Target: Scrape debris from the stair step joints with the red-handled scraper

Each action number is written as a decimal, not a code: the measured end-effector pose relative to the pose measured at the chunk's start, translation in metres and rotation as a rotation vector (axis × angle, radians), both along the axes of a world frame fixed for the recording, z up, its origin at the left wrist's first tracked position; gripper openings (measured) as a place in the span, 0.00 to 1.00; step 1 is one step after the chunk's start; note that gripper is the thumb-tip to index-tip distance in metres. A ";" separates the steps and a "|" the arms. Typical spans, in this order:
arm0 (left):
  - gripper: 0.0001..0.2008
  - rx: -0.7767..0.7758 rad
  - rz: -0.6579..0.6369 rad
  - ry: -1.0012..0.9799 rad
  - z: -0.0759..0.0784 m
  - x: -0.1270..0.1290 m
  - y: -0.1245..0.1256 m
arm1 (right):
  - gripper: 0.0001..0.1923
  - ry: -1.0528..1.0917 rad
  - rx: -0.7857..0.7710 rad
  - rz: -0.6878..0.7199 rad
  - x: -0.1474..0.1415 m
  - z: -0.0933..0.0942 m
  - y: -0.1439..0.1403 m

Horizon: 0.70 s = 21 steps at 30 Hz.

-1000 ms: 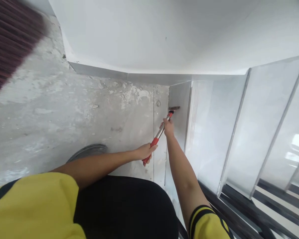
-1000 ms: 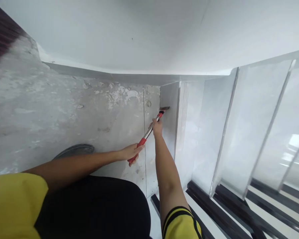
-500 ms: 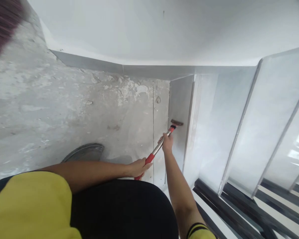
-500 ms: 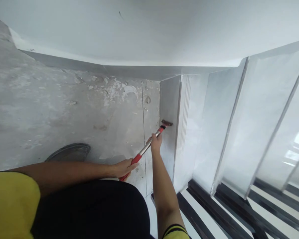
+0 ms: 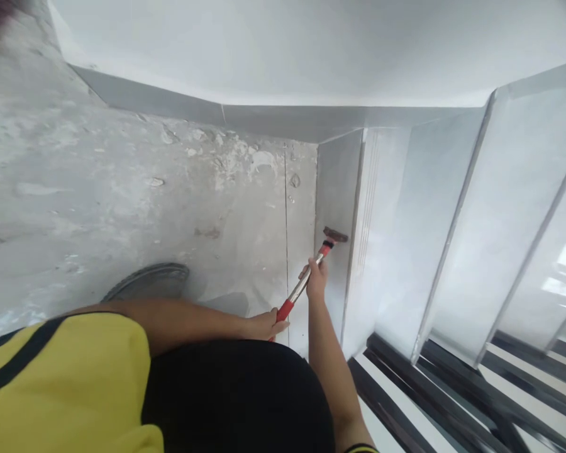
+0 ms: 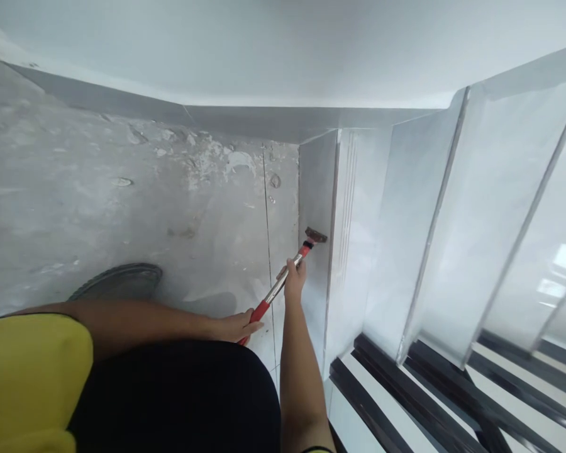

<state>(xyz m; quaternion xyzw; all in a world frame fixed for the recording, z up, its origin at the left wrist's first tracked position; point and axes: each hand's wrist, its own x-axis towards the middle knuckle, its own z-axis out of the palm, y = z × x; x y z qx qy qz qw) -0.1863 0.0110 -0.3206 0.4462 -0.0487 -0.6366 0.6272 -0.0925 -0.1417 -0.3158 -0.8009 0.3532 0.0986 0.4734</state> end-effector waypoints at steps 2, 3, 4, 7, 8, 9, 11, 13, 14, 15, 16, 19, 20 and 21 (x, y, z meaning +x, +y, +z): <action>0.15 0.028 -0.028 -0.057 0.000 -0.012 0.002 | 0.15 0.008 -0.007 -0.037 -0.022 0.003 -0.005; 0.14 0.030 -0.022 -0.061 -0.001 -0.012 0.003 | 0.15 0.016 -0.006 -0.031 -0.021 0.003 -0.005; 0.15 0.027 -0.010 -0.064 -0.001 -0.007 0.005 | 0.14 0.021 -0.008 -0.014 -0.013 0.002 -0.003; 0.20 -0.045 0.088 0.000 -0.004 0.030 0.011 | 0.12 0.004 -0.028 0.069 0.047 -0.007 0.012; 0.22 -0.082 0.142 0.045 -0.005 0.046 0.012 | 0.11 0.001 -0.039 0.105 0.072 -0.011 0.018; 0.23 -0.103 0.215 0.076 -0.005 0.062 0.012 | 0.11 0.005 -0.042 0.144 0.097 -0.016 0.024; 0.23 -0.116 0.343 0.141 -0.006 0.087 0.009 | 0.10 0.012 -0.046 0.203 0.135 -0.023 0.033; 0.23 -0.095 0.409 0.175 -0.008 0.094 0.002 | 0.10 0.016 -0.042 0.224 0.147 -0.030 0.033; 0.23 -0.079 0.405 0.181 -0.009 0.088 -0.003 | 0.10 0.011 -0.046 0.216 0.141 -0.033 0.030; 0.23 -0.065 0.371 0.181 -0.011 0.076 -0.008 | 0.10 0.002 -0.050 0.197 0.127 -0.035 0.026; 0.23 -0.051 0.306 0.178 -0.013 0.059 -0.013 | 0.10 -0.009 -0.059 0.167 0.106 -0.037 0.019; 0.23 0.035 0.114 0.139 -0.026 -0.007 -0.022 | 0.10 -0.003 -0.055 0.041 0.018 -0.038 -0.002; 0.23 0.043 0.059 0.091 -0.031 -0.027 -0.022 | 0.11 0.002 -0.073 -0.009 -0.012 -0.037 -0.008; 0.23 0.050 0.004 0.053 -0.036 -0.044 -0.021 | 0.11 0.011 -0.091 -0.053 -0.037 -0.035 -0.013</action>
